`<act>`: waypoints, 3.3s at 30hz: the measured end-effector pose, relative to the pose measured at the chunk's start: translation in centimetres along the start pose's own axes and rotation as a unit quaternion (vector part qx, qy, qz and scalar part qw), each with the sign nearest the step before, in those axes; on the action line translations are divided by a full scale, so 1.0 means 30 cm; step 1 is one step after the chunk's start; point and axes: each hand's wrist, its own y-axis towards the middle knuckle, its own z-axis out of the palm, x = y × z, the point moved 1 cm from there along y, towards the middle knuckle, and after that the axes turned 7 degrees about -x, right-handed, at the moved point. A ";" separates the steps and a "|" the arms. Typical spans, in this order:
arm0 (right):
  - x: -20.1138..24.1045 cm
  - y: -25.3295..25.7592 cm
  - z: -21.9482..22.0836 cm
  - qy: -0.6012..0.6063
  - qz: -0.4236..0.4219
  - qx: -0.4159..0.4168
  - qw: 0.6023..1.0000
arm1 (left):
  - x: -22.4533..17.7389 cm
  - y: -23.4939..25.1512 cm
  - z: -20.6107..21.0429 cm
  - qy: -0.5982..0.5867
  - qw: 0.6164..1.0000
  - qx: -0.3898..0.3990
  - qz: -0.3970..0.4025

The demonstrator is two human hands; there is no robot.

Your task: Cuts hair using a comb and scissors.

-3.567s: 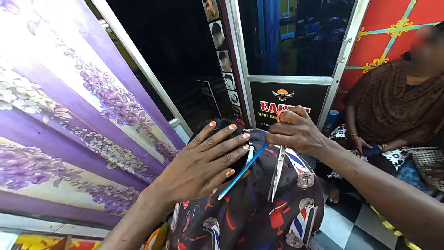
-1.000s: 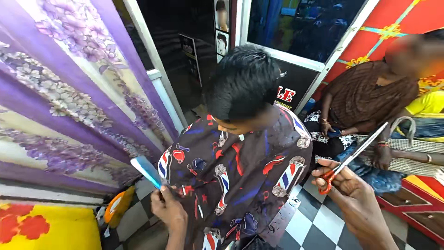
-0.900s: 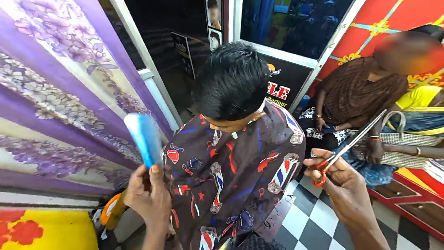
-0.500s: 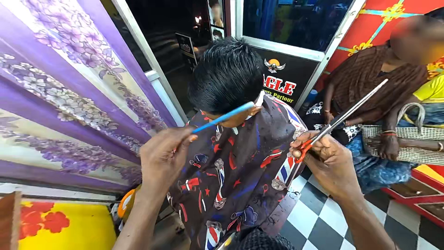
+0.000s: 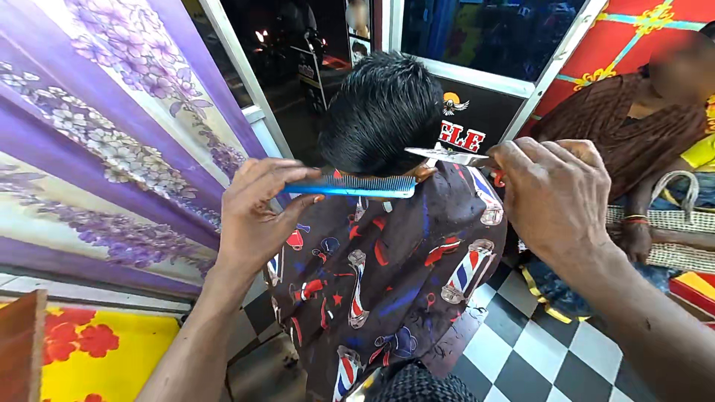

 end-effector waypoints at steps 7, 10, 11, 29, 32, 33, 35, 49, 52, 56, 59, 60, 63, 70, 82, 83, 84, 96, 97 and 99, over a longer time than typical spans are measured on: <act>0.056 -0.007 0.034 -0.056 -0.029 -0.026 0.998 | -0.026 0.012 -0.001 0.048 0.996 -0.054 0.057; 0.072 -0.008 0.052 -0.084 -0.022 -0.003 0.996 | -0.036 0.010 0.003 0.067 0.993 -0.071 0.070; 0.077 -0.007 0.061 -0.097 -0.022 0.001 0.995 | -0.037 0.010 0.003 0.068 0.992 -0.074 0.075; 0.095 0.006 0.054 -0.046 -0.018 0.011 0.999 | -0.084 0.019 0.003 0.088 0.987 -0.085 0.105; 0.090 -0.002 0.044 -0.028 -0.037 0.015 0.999 | -0.091 0.023 0.003 0.095 0.986 -0.086 0.105; 0.084 -0.008 0.043 -0.020 -0.039 0.014 0.999 | -0.092 0.023 0.003 0.097 0.986 -0.086 0.105; 0.072 -0.015 0.043 -0.008 -0.033 0.006 0.999 | -0.097 0.024 0.002 0.097 0.986 -0.086 0.104; 0.093 -0.009 0.015 -0.033 -0.011 0.011 0.999 | -0.118 0.019 -0.021 0.104 0.984 -0.089 0.112; 0.112 -0.003 0.005 -0.038 -0.030 0.024 0.999 | -0.119 0.019 -0.020 0.104 0.983 -0.092 0.116; 0.112 -0.012 -0.003 -0.020 -0.059 0.023 0.998 | -0.128 0.024 -0.015 0.106 0.984 -0.090 0.109; 0.097 -0.025 0.002 -0.013 -0.050 0.022 0.998 | -0.130 0.032 -0.009 0.106 0.985 -0.089 0.106; 0.093 -0.025 0.005 -0.013 -0.045 0.019 0.999 | -0.129 0.035 -0.006 0.106 0.985 -0.090 0.107; 0.092 -0.008 0.007 -0.024 -0.024 0.018 0.999 | -0.127 0.041 -0.002 0.103 0.984 -0.089 0.111; 0.066 -0.012 0.007 0.020 -0.041 -0.003 0.999 | -0.126 0.019 0.006 0.086 0.987 -0.089 0.107; -0.113 0.046 -0.005 0.043 -0.020 -0.004 0.999 | -0.108 0.099 0.018 0.091 0.993 -0.040 0.069; -0.112 0.053 -0.006 0.041 -0.026 -0.003 0.999 | -0.112 0.107 0.020 0.096 0.992 -0.046 0.071; -0.109 0.059 -0.008 0.032 -0.031 -0.005 0.999 | -0.117 0.113 0.021 0.102 0.991 -0.053 0.072; 0.024 0.155 -0.034 -0.019 -0.104 0.047 0.993 | -0.106 0.114 0.041 0.101 0.983 -0.118 0.100; 0.026 0.152 -0.045 -0.020 -0.109 0.054 0.992 | -0.105 0.114 0.039 0.101 0.983 -0.118 0.101; 0.018 0.140 -0.058 -0.024 -0.101 0.064 0.993 | -0.105 0.115 0.034 0.106 0.982 -0.117 0.105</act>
